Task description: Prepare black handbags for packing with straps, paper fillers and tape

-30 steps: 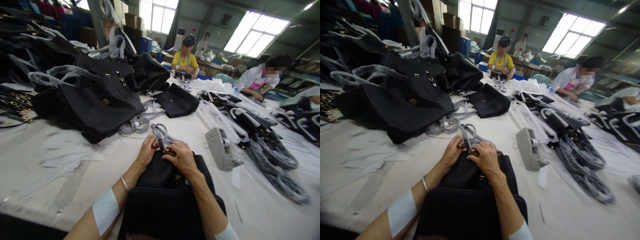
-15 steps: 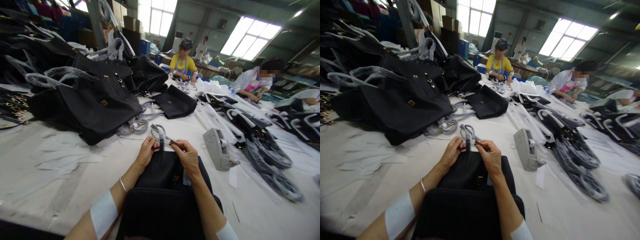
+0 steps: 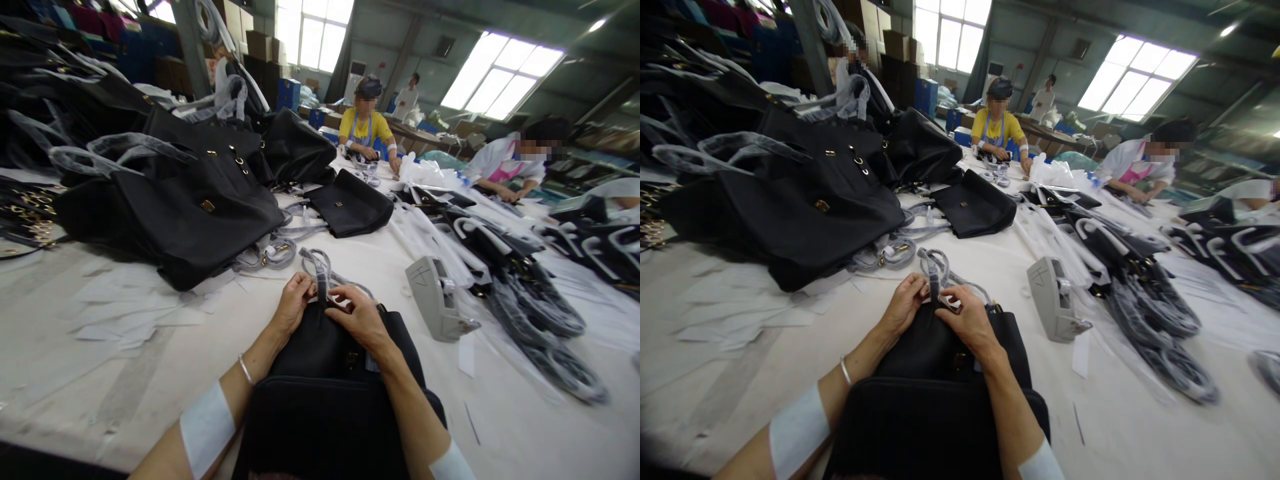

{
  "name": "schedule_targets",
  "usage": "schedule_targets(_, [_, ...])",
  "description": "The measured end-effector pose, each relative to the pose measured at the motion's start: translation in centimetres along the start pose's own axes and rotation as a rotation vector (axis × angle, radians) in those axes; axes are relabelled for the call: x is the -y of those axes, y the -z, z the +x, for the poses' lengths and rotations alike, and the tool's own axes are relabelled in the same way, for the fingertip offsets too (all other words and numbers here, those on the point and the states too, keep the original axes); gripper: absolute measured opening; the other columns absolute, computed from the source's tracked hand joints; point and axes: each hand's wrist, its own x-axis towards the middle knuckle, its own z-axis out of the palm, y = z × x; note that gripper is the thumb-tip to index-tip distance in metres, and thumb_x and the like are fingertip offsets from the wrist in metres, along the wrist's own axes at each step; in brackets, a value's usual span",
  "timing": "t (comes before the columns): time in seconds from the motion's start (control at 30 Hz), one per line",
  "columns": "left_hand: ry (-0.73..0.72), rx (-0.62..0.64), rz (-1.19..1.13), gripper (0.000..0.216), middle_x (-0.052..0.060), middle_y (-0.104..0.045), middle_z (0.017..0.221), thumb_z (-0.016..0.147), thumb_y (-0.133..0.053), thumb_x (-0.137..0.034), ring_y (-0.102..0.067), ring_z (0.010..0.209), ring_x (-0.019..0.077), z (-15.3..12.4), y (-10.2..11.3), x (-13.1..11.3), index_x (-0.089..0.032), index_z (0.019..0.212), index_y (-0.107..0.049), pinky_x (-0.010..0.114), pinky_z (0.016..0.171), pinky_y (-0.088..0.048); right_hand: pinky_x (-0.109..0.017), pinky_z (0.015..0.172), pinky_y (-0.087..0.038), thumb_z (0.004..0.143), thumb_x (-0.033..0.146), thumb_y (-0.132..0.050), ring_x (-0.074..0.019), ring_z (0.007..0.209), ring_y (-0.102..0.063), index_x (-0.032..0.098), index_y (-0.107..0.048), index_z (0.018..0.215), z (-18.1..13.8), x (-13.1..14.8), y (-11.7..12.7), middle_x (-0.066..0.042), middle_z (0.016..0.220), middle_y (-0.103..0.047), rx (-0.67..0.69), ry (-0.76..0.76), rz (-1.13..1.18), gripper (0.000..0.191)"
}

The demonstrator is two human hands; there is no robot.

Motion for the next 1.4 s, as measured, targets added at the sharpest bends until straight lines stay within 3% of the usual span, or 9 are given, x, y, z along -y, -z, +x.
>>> schedule_targets(0.2, [0.025, 0.031, -0.004, 0.033, -0.004, -0.045, 0.062, 0.077, -0.070, -0.040, -0.043, 0.061, 0.0096, -0.1, 0.0, -0.2, -0.018, 0.069, -0.047, 0.022, 0.064, -0.038, -0.043, 0.100, -0.045, 0.065, 0.037, -0.078, -0.0260, 0.118, -0.055, 0.026, -0.049, 0.135, 0.1, -0.5, -0.2, -0.008, 0.135, -0.055, 0.022, 0.002, 0.026, 0.077])
schedule_targets(0.37, [0.042, 0.038, -0.002, 0.032, -0.005, -0.044, 0.057, 0.078, -0.070, -0.038, -0.042, 0.058, 0.0095, -0.2, -0.1, -0.5, -0.018, 0.068, -0.047, 0.022, 0.062, -0.037, -0.042, 0.103, -0.042, 0.073, 0.037, -0.072, -0.0249, 0.117, -0.057, 0.024, -0.056, 0.130, 0.3, -0.3, -0.7, -0.007, 0.127, -0.062, 0.001, -0.025, 0.028, 0.061])
schedule_targets(0.53, [0.061, 0.031, -0.020, 0.034, -0.005, -0.043, 0.054, 0.076, -0.072, -0.040, -0.042, 0.056, 0.0095, -0.3, -0.2, -0.5, -0.018, 0.069, -0.047, 0.021, 0.061, -0.038, -0.034, 0.079, -0.053, 0.079, 0.037, -0.066, -0.0213, 0.084, -0.067, 0.022, -0.074, 0.095, 0.5, -0.2, -1.0, -0.002, 0.090, -0.073, -0.110, -0.066, 0.132, 0.023])
schedule_targets(0.73, [0.043, -0.024, -0.070, 0.035, -0.007, -0.042, 0.054, 0.074, -0.074, -0.040, -0.048, 0.059, 0.0097, 0.0, 0.1, -0.2, -0.018, 0.071, -0.047, 0.023, 0.070, -0.045, -0.036, 0.081, -0.051, 0.081, 0.044, -0.064, -0.0230, 0.084, -0.067, 0.020, -0.074, 0.087, 0.0, -0.9, 1.1, -0.002, 0.085, -0.074, -0.348, -0.130, 0.149, 0.027])
schedule_targets(0.93, [0.034, -0.078, -0.151, 0.031, -0.007, -0.043, 0.053, 0.073, -0.076, -0.034, -0.059, 0.072, 0.0146, 0.1, 0.4, -0.2, -0.019, 0.074, -0.049, 0.029, 0.081, -0.048, -0.038, 0.087, -0.050, 0.077, 0.036, -0.069, -0.0230, 0.090, -0.066, 0.020, -0.073, 0.091, -0.5, -1.2, 2.4, -0.004, 0.093, -0.073, -0.112, 0.013, 0.131, 0.021])
schedule_targets(1.1, [0.039, -0.058, -0.134, 0.030, -0.007, -0.043, 0.054, 0.074, -0.074, -0.034, -0.058, 0.066, 0.0127, 0.0, 0.2, -0.4, -0.018, 0.075, -0.049, 0.027, 0.076, -0.048, -0.041, 0.100, -0.043, 0.076, 0.040, -0.069, -0.0251, 0.113, -0.058, 0.025, -0.064, 0.118, -0.4, 0.2, 2.0, -0.005, 0.120, -0.065, 0.071, 0.042, 0.071, 0.045])
schedule_targets(1.17, [0.044, -0.062, -0.127, 0.031, -0.007, -0.043, 0.054, 0.074, -0.075, -0.035, -0.057, 0.065, 0.0123, -0.1, 0.2, -0.4, -0.018, 0.075, -0.049, 0.026, 0.074, -0.048, -0.041, 0.104, -0.040, 0.083, 0.044, -0.060, -0.0244, 0.117, -0.056, 0.025, -0.063, 0.120, -0.3, 0.5, 2.0, -0.005, 0.123, -0.064, 0.153, 0.040, 0.120, 0.041])
schedule_targets(1.23, [0.050, -0.063, -0.119, 0.032, -0.007, -0.043, 0.054, 0.073, -0.075, -0.035, -0.058, 0.065, 0.0126, -0.1, 0.1, -0.5, -0.018, 0.074, -0.048, 0.026, 0.074, -0.048, -0.040, 0.103, -0.040, 0.087, 0.044, -0.054, -0.0231, 0.113, -0.059, 0.024, -0.067, 0.112, -0.3, 0.5, 1.9, -0.005, 0.117, -0.067, 0.152, 0.010, 0.145, 0.035])
schedule_targets(1.4, [0.048, -0.056, -0.109, 0.031, -0.007, -0.043, 0.054, 0.073, -0.075, -0.035, -0.057, 0.062, 0.0119, -0.2, 0.1, -0.6, -0.018, 0.076, -0.049, 0.024, 0.069, -0.048, -0.039, 0.096, -0.045, 0.076, 0.043, -0.069, -0.0236, 0.104, -0.063, 0.023, -0.068, 0.106, -0.2, 0.3, 1.0, -0.005, 0.110, -0.070, 0.022, -0.064, 0.074, 0.037])
